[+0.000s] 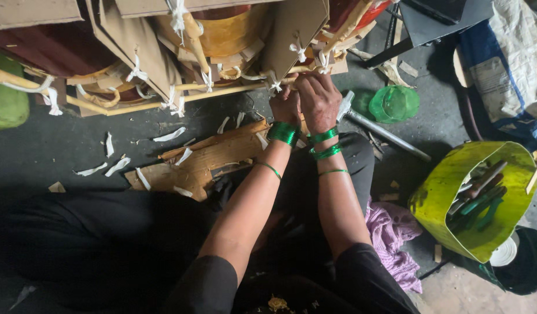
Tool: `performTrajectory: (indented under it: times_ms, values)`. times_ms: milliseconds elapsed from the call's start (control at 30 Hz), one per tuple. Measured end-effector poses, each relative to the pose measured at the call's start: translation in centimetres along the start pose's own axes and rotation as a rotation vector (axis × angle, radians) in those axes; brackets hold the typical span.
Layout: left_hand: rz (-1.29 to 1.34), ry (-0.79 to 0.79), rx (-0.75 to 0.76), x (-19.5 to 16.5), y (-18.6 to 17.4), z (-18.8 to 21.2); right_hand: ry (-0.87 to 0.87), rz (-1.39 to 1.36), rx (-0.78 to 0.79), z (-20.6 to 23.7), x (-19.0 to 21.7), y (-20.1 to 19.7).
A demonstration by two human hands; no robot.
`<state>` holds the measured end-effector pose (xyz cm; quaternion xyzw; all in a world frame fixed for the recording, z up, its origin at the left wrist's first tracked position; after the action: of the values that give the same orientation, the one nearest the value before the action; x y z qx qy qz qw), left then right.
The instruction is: The person sits on the floor and repeatedly folds thin wooden strips, then inserts and secures them into a wooden frame structure. The person handles the strips by hand and uses a hammer to tap them into place.
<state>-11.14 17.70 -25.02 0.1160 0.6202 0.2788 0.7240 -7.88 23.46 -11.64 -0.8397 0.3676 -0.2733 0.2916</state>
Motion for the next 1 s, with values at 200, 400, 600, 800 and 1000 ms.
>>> performTrajectory:
  times_ms: [200, 400, 600, 800, 1000]
  values:
    - [-0.039, 0.003, -0.125, 1.2, 0.1, -0.7, 0.025, -0.052, -0.014, 0.2, -0.5, -0.1]
    - [0.367, -0.135, -0.159, 0.0, 1.1, -0.6, 0.307, -0.223, -0.177, 1.4, -1.8, -1.4]
    - [0.41, -0.108, -0.313, 0.2, 1.7, -1.3, 0.388, -0.251, -0.078, 1.8, -2.3, -1.5]
    - [0.291, -0.004, -0.436, 1.3, 1.3, -2.0, 0.104, -0.108, 0.061, 0.6, -1.3, -0.7]
    - [0.487, 0.11, -0.39, 0.5, 1.3, -2.0, 0.026, 0.071, 0.226, -0.1, -1.4, 0.4]
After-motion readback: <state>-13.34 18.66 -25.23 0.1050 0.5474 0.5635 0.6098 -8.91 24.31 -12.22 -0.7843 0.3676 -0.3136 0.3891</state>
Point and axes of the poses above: each hand's wrist, its own z-axis away from the middle knuckle, its own y-axis out of the palm, x = y × z, the point moved 5 cm from there along -z, towards the middle knuckle, and after that the axes turned 5 degrees about -z, right-handed, at the moved point
